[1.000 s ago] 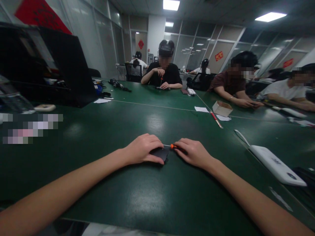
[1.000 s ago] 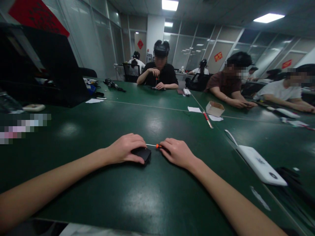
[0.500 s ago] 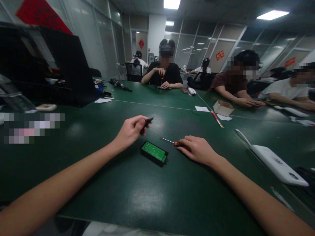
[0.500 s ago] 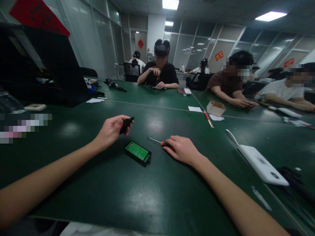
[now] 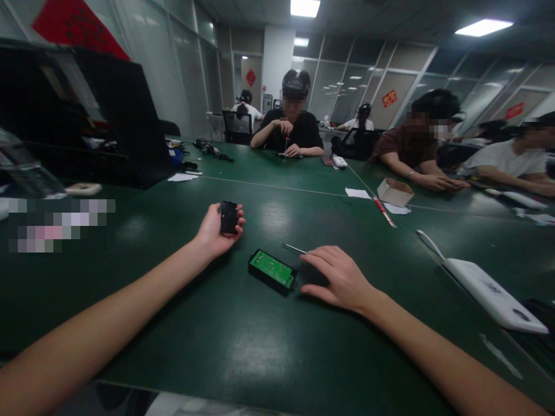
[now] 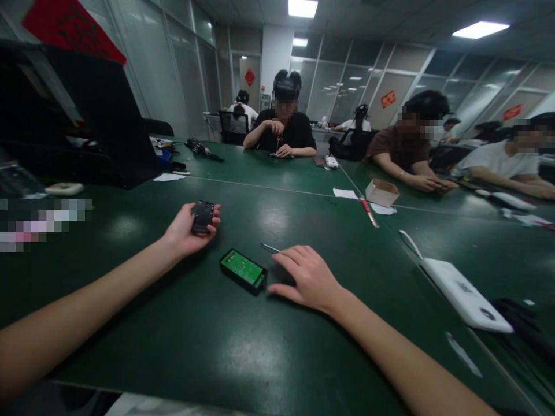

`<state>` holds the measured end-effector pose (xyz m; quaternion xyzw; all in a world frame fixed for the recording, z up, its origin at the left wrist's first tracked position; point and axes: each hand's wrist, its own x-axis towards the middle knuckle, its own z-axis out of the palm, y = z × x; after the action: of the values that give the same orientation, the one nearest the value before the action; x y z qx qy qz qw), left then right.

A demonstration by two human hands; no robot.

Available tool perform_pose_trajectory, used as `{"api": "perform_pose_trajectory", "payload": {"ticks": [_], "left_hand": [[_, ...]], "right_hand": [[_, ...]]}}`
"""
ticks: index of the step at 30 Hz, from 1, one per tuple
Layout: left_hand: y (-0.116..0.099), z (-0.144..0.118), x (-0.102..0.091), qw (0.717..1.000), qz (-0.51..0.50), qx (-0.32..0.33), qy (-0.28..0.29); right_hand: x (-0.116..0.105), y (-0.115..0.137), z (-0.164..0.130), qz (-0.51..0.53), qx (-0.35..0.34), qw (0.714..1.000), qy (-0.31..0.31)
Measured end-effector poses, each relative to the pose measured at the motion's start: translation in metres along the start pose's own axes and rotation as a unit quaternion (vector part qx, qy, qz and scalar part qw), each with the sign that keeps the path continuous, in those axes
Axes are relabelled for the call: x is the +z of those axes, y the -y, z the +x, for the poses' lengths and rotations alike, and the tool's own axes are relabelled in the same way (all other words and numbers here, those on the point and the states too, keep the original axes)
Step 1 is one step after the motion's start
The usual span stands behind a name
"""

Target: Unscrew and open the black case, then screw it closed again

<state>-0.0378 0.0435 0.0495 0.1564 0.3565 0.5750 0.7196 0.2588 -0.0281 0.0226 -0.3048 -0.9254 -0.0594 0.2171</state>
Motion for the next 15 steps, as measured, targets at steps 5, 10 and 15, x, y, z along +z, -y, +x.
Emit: {"api": "perform_pose_trajectory", "payload": {"ticks": [5,10,15], "left_hand": [[0.021,-0.009,0.000,0.999,-0.009,-0.028,-0.014],[0.032,-0.022,0.000,0.999,-0.033,-0.007,0.012],[0.034,-0.028,-0.002,0.994,-0.068,-0.001,0.082]], "right_hand": [[0.014,0.037,0.009,0.071,0.064,0.995,0.002],[0.023,0.050,0.018,0.162,0.138,0.977,0.010],[0.032,0.042,0.026,0.432,0.330,0.833,-0.100]]}}
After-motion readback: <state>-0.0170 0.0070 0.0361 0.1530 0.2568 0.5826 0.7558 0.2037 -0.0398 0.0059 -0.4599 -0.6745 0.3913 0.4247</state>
